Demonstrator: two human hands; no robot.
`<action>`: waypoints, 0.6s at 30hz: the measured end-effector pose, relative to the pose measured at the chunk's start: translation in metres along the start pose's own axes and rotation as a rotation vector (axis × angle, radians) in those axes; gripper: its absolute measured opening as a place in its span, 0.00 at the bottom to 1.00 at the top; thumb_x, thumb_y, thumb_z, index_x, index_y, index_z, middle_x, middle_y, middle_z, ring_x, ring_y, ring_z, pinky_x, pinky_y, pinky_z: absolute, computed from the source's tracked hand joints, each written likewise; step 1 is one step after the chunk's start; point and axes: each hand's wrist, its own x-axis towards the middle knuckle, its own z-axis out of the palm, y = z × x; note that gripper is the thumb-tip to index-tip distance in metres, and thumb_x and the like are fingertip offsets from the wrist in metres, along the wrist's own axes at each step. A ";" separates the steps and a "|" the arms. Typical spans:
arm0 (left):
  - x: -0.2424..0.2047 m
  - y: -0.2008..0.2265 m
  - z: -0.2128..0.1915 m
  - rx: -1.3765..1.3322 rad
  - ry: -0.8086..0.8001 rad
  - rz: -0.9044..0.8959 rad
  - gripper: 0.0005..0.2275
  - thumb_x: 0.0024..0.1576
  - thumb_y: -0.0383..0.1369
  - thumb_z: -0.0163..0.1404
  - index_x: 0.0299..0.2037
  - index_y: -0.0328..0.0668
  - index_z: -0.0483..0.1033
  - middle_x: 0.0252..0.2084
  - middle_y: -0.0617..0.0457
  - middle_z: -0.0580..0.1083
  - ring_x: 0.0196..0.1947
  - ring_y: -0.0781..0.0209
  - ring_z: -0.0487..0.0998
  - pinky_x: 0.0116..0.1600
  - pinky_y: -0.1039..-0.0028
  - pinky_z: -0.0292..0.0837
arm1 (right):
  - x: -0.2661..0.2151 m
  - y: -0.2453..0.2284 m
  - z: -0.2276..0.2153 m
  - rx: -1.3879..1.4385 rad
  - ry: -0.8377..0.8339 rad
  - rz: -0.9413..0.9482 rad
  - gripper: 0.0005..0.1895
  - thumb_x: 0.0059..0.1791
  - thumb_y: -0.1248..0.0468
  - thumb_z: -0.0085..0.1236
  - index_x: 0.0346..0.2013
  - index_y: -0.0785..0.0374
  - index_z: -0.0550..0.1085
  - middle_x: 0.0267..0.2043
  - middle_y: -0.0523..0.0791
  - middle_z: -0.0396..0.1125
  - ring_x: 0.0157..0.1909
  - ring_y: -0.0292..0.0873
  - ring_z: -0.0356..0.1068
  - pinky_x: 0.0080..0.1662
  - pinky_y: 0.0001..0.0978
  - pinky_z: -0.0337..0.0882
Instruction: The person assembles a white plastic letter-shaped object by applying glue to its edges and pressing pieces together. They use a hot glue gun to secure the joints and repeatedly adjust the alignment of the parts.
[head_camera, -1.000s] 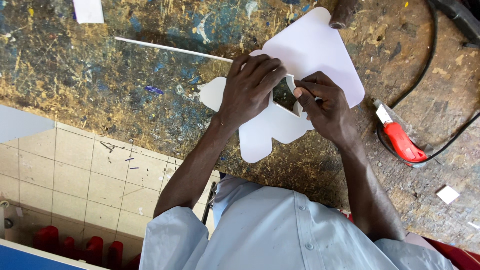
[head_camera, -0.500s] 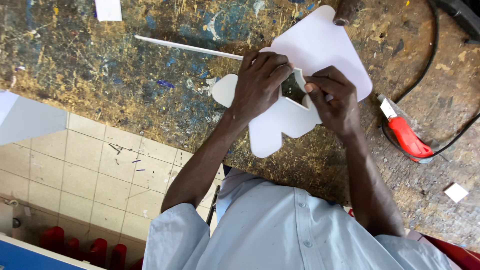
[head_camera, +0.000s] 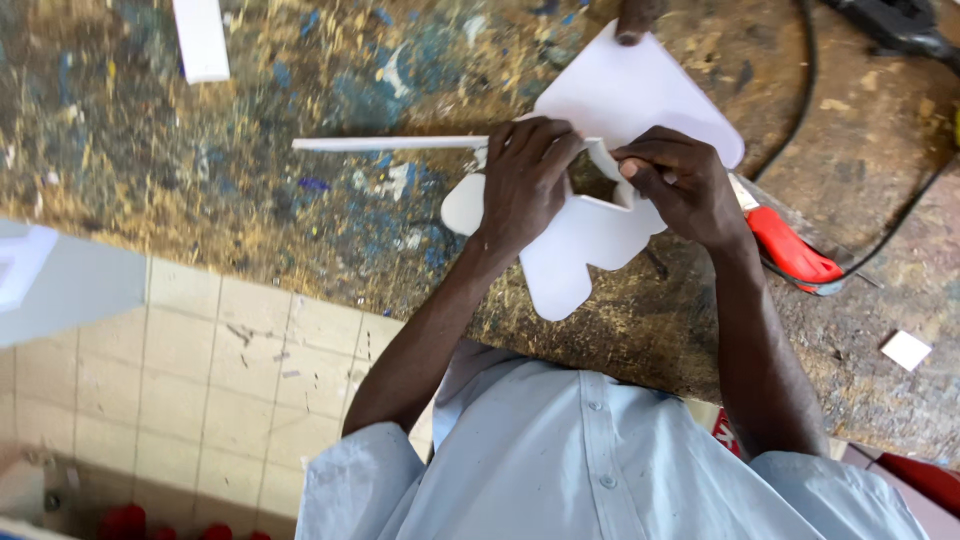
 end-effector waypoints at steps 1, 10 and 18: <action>0.000 0.001 -0.002 0.006 0.009 -0.014 0.19 0.56 0.19 0.65 0.55 0.53 0.80 0.51 0.52 0.81 0.58 0.49 0.83 0.65 0.53 0.67 | -0.006 0.010 -0.004 0.093 0.033 0.138 0.11 0.65 0.70 0.61 0.59 0.78 0.82 0.45 0.62 0.76 0.41 0.56 0.78 0.40 0.45 0.76; 0.015 0.019 -0.018 -0.081 -0.017 -0.052 0.13 0.61 0.16 0.57 0.50 0.45 0.83 0.51 0.50 0.84 0.56 0.46 0.81 0.65 0.53 0.65 | -0.022 0.104 -0.129 1.144 1.071 0.491 0.12 0.57 0.65 0.64 0.56 0.59 0.76 0.46 0.52 0.81 0.42 0.45 0.81 0.47 0.34 0.85; 0.014 0.022 -0.019 -0.017 0.003 -0.041 0.11 0.63 0.16 0.56 0.48 0.44 0.80 0.51 0.51 0.83 0.54 0.46 0.81 0.63 0.55 0.64 | -0.023 0.176 -0.193 1.230 1.380 0.523 0.12 0.50 0.63 0.73 0.45 0.66 0.84 0.40 0.51 0.80 0.42 0.49 0.82 0.46 0.37 0.88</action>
